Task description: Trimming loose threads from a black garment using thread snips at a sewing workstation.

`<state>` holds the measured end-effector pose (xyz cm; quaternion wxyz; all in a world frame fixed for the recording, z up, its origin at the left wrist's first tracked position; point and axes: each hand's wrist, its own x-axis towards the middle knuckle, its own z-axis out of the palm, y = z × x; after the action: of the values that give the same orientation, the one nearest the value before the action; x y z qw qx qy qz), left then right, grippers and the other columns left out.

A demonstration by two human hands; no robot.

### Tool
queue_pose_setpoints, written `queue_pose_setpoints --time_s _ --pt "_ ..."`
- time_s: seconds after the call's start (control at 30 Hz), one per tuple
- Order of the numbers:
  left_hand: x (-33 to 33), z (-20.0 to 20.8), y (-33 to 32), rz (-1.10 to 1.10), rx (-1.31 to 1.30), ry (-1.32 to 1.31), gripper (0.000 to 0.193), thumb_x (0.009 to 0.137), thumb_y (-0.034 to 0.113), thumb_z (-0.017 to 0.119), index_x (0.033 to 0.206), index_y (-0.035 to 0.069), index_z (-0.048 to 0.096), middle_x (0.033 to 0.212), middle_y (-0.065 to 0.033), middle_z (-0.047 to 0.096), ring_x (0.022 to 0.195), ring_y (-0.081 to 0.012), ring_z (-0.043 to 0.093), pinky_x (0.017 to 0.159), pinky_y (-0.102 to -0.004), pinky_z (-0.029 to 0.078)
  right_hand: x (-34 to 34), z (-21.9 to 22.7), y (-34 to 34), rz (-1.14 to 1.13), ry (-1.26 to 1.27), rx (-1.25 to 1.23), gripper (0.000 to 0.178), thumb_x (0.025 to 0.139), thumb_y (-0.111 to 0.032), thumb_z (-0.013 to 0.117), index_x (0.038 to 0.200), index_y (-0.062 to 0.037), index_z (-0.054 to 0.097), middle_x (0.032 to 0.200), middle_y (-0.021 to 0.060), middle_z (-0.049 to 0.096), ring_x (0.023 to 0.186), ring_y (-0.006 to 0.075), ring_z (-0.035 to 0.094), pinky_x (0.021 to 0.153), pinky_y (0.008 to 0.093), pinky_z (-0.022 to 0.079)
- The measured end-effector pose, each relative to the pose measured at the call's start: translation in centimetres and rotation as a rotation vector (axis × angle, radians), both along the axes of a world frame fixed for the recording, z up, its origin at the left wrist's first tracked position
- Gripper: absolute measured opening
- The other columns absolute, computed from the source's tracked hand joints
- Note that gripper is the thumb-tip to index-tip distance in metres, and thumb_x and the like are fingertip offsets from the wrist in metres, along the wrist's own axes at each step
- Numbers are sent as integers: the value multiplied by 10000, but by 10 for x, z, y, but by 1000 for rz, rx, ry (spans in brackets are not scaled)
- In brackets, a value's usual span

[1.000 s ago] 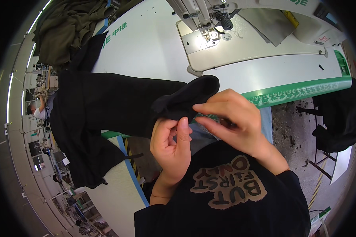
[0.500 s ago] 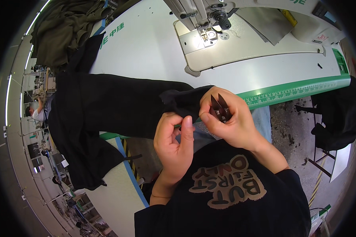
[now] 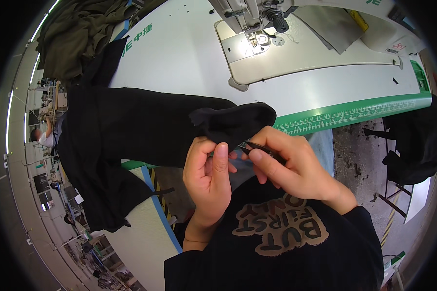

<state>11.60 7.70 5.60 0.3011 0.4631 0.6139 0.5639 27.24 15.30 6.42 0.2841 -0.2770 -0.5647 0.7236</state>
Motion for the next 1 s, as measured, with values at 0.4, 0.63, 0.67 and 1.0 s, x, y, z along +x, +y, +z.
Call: queue_pose_setpoints --time_s 0.4,0.63,0.67,1.0 --pt "-1 3 0 -47 -21 83 127 946 41 554 868 -55 580 852 -59 540 691 -83 547 576 -196 428 -3 -16 -3 -107 -52 226 129 866 -112 656 933 -16 602 723 -4 564 568 44 474 507 199 374" --pt "0 -8 2 -96 -142 -177 126 917 29 597 839 -68 616 794 -38 578 686 -72 539 613 -203 430 -8 -27 -5 -390 -159 582 326 683 -123 825 895 -38 592 803 6 564 555 76 463 498 211 376" --pt "0 -10 2 -106 -190 -327 120 911 27 604 842 -69 623 787 -35 587 687 -71 545 621 -203 436 -6 -28 -4 -389 -184 592 343 667 -130 831 894 -41 590 810 9 568 552 88 467 493 217 380" --pt "19 -21 10 -98 -245 -412 170 942 83 576 872 -56 644 783 -42 631 700 -81 595 637 -205 462 1 -38 -10 -441 -457 853 332 638 -87 800 888 -44 587 854 52 612 605 189 607 488 280 462"
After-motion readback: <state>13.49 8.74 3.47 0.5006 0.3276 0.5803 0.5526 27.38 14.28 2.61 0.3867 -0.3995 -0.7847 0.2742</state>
